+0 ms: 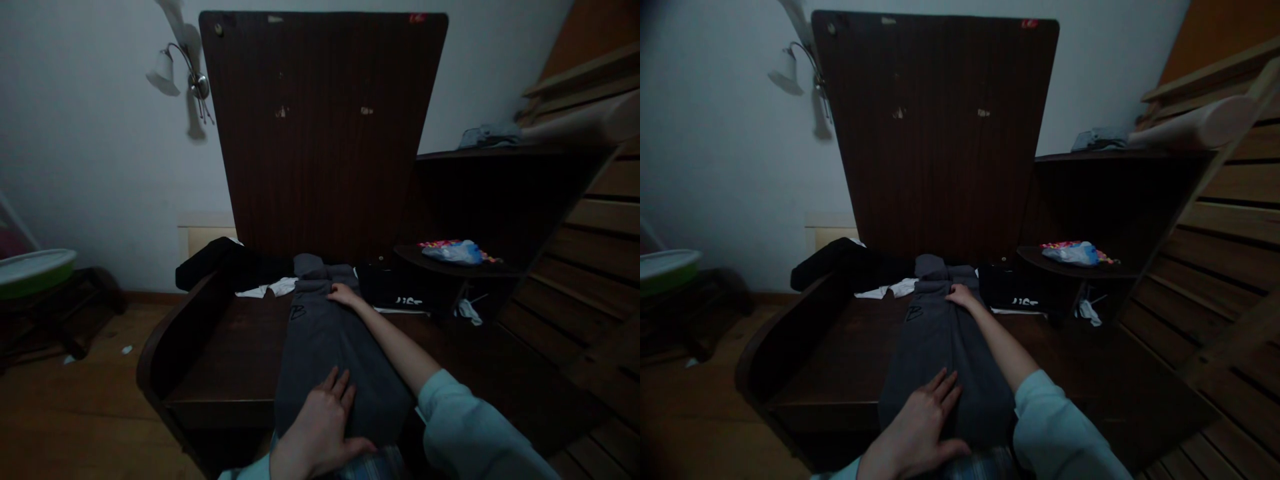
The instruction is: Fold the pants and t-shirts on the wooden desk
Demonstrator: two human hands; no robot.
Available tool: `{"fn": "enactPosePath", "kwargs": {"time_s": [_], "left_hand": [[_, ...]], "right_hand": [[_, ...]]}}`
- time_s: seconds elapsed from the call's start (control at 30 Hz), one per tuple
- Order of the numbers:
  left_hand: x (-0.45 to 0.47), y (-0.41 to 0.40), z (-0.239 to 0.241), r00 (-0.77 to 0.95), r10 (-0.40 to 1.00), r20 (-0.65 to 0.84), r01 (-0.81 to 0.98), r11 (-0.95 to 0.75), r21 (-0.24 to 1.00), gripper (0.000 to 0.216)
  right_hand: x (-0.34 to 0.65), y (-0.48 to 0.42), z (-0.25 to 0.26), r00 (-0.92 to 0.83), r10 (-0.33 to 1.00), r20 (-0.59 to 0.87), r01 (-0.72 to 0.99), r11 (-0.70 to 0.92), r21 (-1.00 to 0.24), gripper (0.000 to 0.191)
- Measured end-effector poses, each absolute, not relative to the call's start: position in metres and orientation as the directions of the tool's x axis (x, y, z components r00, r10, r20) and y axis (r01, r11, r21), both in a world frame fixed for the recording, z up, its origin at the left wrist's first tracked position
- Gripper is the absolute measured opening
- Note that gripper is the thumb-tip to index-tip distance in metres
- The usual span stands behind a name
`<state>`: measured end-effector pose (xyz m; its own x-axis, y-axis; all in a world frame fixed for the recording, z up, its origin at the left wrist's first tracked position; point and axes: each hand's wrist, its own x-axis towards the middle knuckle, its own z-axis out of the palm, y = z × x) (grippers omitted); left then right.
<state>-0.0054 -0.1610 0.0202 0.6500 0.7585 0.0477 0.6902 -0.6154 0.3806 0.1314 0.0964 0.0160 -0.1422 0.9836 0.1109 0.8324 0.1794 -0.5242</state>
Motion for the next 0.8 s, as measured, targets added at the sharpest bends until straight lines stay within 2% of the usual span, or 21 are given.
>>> {"fn": "enactPosePath", "kwargs": {"time_s": [0.27,0.37,0.5,0.57,0.67,0.73,0.8], "left_hand": [[-0.005,-0.160,0.014,0.659,0.751,0.040,0.688,-0.623,0.373,0.086],[-0.005,-0.158,0.012,0.656,0.753,0.050,0.683,-0.621,0.384,0.086],[-0.014,-0.155,0.020,0.680,0.730,0.064,0.649,-0.640,0.411,0.075],[-0.029,-0.155,0.026,0.693,0.715,0.097,0.622,-0.660,0.421,0.065],[-0.063,-0.158,0.026,0.637,0.745,0.195,0.645,-0.655,0.394,0.046],[-0.088,-0.163,0.019,0.585,0.771,0.250,0.688,-0.636,0.351,0.038],[-0.109,-0.168,0.009,0.582,0.766,0.273,0.713,-0.642,0.281,0.041]], "right_hand": [[0.126,0.095,0.008,-0.024,0.984,0.177,0.824,0.120,-0.554,0.007],[0.121,0.086,0.013,0.046,0.978,0.203,0.815,0.081,-0.574,0.012],[0.126,0.057,0.027,0.080,0.975,0.206,0.784,0.066,-0.617,0.022],[0.142,0.028,0.030,0.026,0.972,0.235,0.742,0.139,-0.656,0.021],[0.184,-0.033,0.023,-0.142,0.911,0.386,0.601,0.390,-0.698,0.025],[0.218,-0.080,0.010,-0.177,0.891,0.418,0.587,0.437,-0.682,0.028],[0.245,-0.122,-0.011,-0.170,0.899,0.403,0.591,0.420,-0.689,0.028]]}}
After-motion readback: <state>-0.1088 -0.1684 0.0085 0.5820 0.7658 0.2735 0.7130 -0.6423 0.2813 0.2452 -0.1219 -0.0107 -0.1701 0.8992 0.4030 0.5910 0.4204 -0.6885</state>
